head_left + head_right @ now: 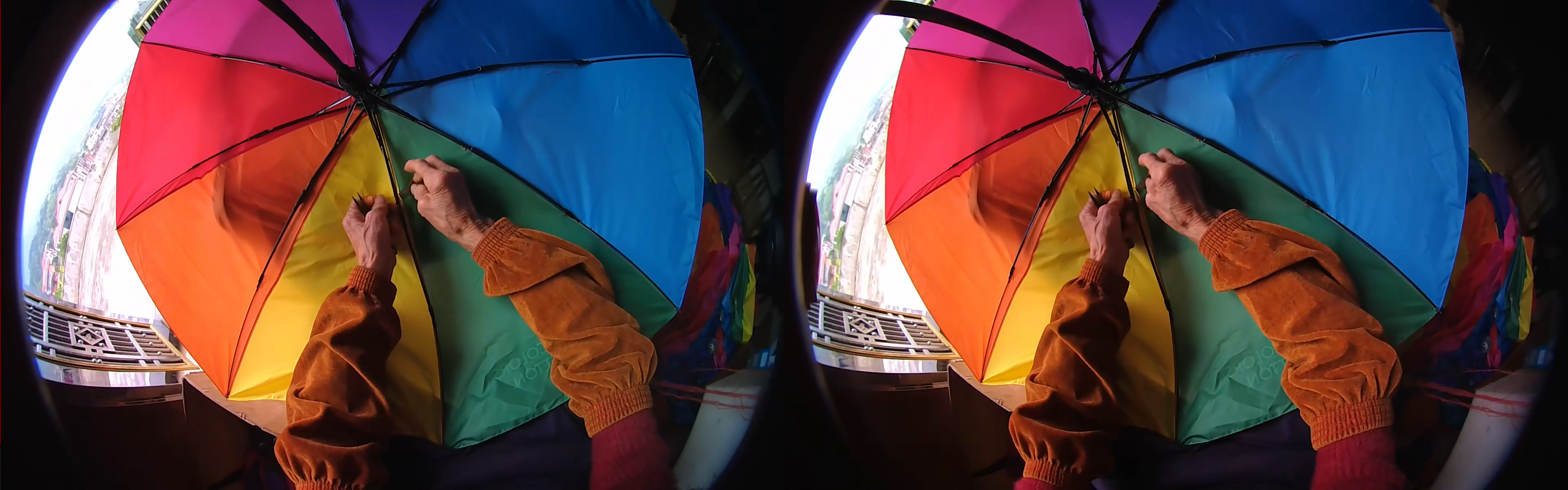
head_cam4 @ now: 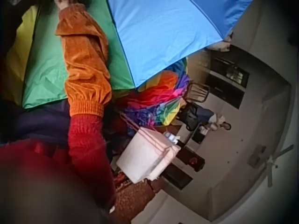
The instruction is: Sewing the fabric of a rainbow umbrella to its frame ribs using a needle and thread.
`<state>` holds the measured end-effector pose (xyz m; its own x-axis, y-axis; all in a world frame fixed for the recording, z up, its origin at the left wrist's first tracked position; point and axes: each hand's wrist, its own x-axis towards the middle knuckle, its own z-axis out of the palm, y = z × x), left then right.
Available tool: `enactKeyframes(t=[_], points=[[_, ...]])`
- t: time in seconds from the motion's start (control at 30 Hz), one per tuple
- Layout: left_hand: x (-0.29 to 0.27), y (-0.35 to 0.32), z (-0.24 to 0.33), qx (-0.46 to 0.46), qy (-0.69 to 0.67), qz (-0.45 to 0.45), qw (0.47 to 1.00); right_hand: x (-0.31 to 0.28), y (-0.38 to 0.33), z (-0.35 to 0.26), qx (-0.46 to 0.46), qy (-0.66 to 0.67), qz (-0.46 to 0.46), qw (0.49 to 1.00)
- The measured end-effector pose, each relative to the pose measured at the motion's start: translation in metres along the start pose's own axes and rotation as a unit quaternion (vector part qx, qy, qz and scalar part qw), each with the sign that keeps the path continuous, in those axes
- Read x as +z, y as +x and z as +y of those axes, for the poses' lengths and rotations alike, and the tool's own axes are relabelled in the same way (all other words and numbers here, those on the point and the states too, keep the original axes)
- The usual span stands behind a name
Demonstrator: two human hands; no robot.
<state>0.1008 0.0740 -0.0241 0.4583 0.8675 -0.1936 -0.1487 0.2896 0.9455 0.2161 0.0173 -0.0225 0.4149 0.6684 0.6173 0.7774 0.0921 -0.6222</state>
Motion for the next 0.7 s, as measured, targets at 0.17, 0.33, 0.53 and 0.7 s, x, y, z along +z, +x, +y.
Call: enactKeyframes(t=[0.17,0.33,0.53,0.7], points=[[-0.012,0.002,-0.004,0.030,-0.054,0.008,0.998,-0.004,0.003,0.006,0.093,0.070,0.012,0.993],[-0.013,-0.001,0.002,0.015,-0.048,-0.035,0.998,-0.005,0.004,0.005,0.129,0.083,-0.015,0.988],[-0.010,-0.004,0.005,0.007,-0.038,-0.036,0.999,-0.006,0.004,0.004,0.097,0.072,-0.010,0.993],[-0.016,0.000,0.001,-0.004,-0.048,-0.045,0.998,-0.007,0.005,0.000,0.051,0.034,-0.010,0.998]])
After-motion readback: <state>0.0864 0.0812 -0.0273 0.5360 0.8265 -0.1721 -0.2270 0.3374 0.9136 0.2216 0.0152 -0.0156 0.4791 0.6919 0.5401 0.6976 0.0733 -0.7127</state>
